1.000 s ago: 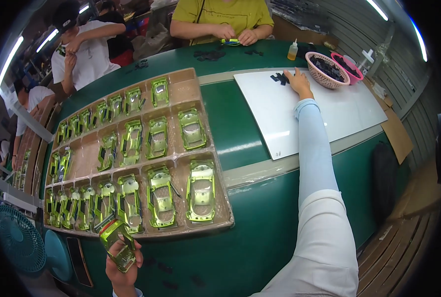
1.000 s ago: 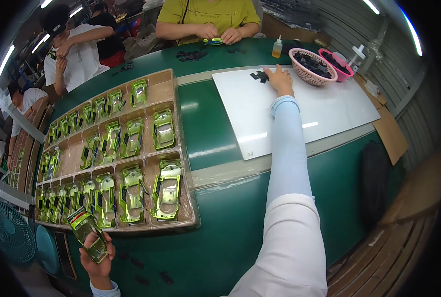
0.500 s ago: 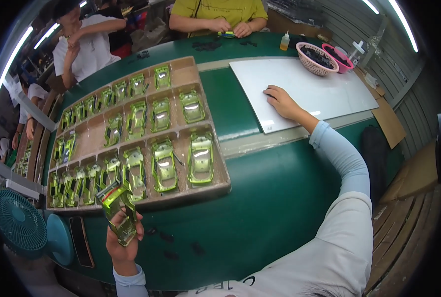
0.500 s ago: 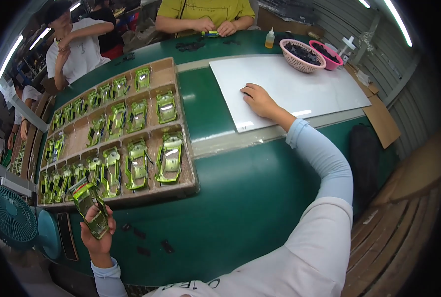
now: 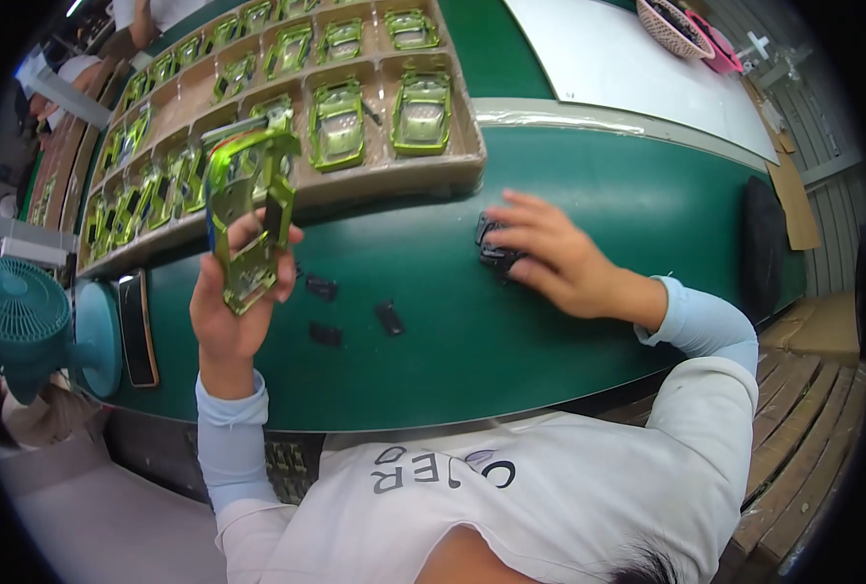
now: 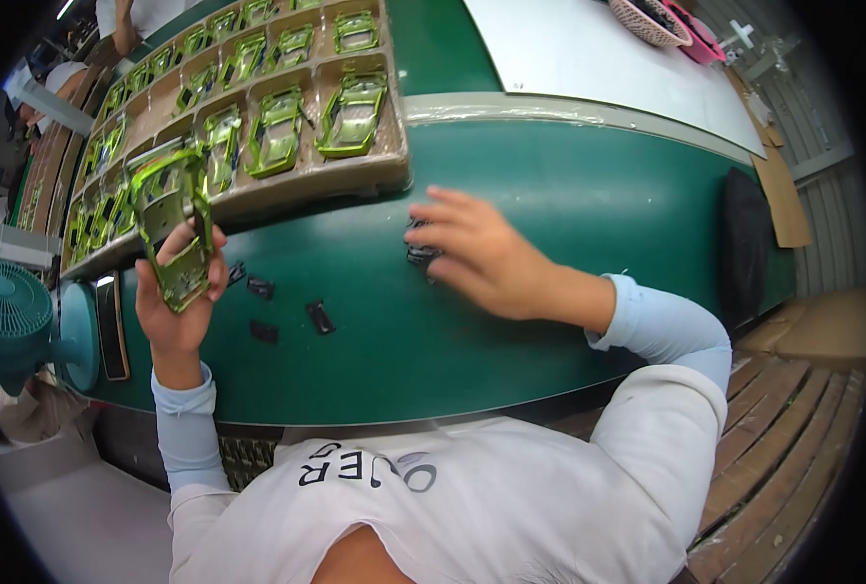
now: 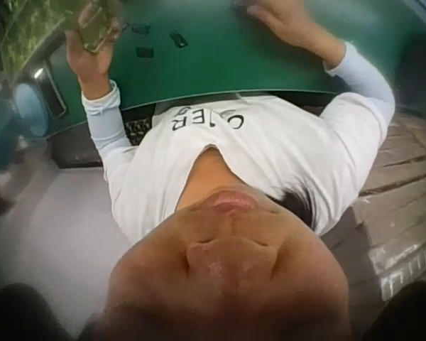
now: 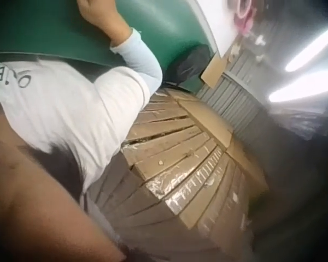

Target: The person attaches small black parts onto toy car shells by hand, places the assembled car bodies into a tray, and sorts the remaining black parts on the table.

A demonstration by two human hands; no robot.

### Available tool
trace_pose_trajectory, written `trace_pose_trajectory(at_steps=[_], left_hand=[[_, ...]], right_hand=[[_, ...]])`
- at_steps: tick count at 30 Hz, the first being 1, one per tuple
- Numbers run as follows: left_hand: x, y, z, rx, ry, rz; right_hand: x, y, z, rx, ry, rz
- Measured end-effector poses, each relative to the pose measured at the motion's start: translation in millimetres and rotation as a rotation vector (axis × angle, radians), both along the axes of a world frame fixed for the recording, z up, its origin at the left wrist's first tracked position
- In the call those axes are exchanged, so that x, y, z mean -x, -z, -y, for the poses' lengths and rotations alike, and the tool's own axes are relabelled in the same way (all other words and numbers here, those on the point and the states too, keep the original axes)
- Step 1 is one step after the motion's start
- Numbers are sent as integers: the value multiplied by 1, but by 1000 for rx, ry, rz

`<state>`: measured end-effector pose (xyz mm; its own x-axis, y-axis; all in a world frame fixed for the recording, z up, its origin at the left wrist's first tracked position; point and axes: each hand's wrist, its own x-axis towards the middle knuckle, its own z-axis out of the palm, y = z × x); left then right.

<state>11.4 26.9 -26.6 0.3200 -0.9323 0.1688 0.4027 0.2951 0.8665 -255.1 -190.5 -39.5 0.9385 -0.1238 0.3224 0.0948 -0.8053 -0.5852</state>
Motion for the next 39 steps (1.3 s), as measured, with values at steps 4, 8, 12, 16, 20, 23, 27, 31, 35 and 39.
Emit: trace_pose_trajectory(at_steps=[4, 8, 12, 16, 20, 23, 27, 31, 35, 39], left_hand=[[4, 4, 2, 33, 54, -72], [25, -8, 19, 22, 113, -172], [44, -15, 37, -3, 212, -332], [54, -15, 49, -21, 265, -464], [53, -6, 50, -107, 214, -510], [58, -7, 50, -221, 156, -485], [60, -5, 46, -214, 207, -465], [62, -7, 45, -261, 144, -341], [59, -4, 41, -284, 208, -477], [57, -3, 42, -307, 377, -725]], right_hand=[[-15, -20, 15, -117, 100, 29], [-24, -22, 16, -7, 64, -270], [-34, -17, 12, 47, 95, -320], [-43, -27, 19, -171, 38, -348], [-52, -65, 6, -1076, 64, -304], [-61, -70, -4, -1024, -71, -131], [-71, -72, -12, -1057, -164, -81], [-74, -65, -12, -1045, -114, -109], [-76, -66, -17, -994, -32, -35], [-77, -66, -9, -974, -44, -37]])
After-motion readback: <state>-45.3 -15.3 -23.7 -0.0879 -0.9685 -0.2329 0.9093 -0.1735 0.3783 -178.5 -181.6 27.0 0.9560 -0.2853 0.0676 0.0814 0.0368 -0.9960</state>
